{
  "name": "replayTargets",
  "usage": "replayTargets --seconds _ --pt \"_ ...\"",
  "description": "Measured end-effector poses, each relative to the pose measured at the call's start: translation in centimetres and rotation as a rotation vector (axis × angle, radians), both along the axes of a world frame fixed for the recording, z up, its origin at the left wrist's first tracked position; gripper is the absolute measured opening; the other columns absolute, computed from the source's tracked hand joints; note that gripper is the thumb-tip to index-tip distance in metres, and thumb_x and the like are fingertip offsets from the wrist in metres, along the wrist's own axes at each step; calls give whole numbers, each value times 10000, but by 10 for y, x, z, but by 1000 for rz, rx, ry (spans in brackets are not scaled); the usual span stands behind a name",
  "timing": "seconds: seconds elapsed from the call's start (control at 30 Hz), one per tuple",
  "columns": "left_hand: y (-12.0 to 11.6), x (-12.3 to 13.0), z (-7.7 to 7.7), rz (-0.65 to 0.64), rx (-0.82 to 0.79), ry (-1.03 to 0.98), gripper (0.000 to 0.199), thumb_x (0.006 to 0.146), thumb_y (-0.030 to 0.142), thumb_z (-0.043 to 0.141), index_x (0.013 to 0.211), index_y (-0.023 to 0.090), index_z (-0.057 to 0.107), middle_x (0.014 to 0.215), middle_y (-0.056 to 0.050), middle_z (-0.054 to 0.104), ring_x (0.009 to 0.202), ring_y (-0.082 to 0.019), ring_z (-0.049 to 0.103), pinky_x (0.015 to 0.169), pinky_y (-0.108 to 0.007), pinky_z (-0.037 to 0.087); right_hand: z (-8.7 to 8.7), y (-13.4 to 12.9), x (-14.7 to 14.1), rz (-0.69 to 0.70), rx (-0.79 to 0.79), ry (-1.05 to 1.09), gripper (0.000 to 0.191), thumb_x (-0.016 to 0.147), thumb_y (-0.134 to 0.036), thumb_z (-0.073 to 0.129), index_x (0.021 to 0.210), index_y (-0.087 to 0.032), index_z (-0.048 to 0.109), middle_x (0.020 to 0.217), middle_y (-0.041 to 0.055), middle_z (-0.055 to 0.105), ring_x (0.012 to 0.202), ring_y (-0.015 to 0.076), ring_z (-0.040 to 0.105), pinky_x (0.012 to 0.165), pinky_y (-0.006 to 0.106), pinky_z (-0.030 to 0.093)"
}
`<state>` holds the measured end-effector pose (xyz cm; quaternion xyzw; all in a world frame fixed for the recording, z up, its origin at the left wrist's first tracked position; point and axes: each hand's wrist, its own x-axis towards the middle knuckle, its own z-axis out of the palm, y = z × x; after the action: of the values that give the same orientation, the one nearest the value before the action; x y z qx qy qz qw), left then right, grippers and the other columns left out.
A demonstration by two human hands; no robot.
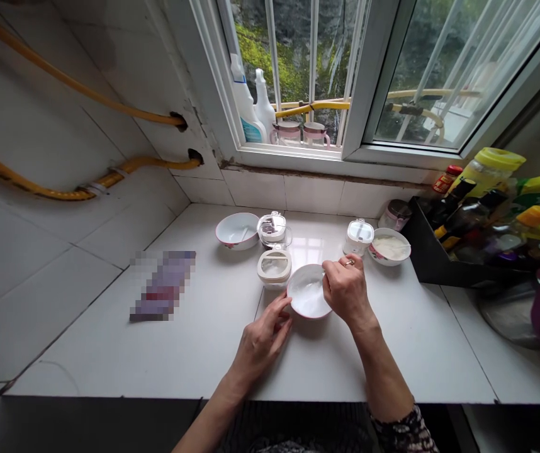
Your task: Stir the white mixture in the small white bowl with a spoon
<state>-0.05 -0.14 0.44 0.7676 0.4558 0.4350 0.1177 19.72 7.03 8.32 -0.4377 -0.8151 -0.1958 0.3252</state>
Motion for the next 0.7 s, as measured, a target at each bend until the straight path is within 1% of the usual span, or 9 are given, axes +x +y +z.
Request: replayTargets --seconds 0.13,0.23,0.37,0.53,0.63,0.7 --pt "0 0 0 4 1 -6 449 936 98 496 1365 219 443 1403 -150 581 785 -134 734 746 -266 622 -6 -1 -7 113 -144 95 178 816 -51 477 794 -210 553 614 -17 626 578 161 516 843 343 392" --pt "0 0 -2 3 -1 -7 448 937 99 495 1364 225 443 1394 -146 589 782 -135 734 743 -272 624 -7 -2 -7 164 -191 187 175 835 -58 472 823 -212 556 645 -24 634 583 150 531 845 335 400" --pt "0 -1 -2 0 -5 -3 435 939 100 495 1355 218 448 1386 -150 593 825 -146 737 771 -279 622 -7 0 -4 113 -175 190 167 826 -67 484 814 -215 560 647 -18 626 593 160 532 841 349 398" --pt "-1 -2 0 1 -23 -3 442 940 104 494 1359 231 443 1384 -136 596 809 -137 732 757 -271 619 -9 1 -3 142 -234 274 169 842 -89 470 817 -219 575 671 -13 643 609 162 557 832 352 413" --pt "-1 -1 0 -1 -19 1 441 938 103 495 1357 232 444 1389 -136 592 816 -139 731 763 -274 618 -10 1 -3 117 -228 314 162 848 -108 473 820 -226 580 705 -1 668 647 179 577 838 363 416" --pt "-1 -1 -1 3 -14 4 440 938 103 497 1356 228 446 1386 -138 594 823 -141 731 765 -275 616 -11 1 -4 113 -256 334 160 846 -116 472 811 -230 579 721 2 679 660 182 585 841 366 416"
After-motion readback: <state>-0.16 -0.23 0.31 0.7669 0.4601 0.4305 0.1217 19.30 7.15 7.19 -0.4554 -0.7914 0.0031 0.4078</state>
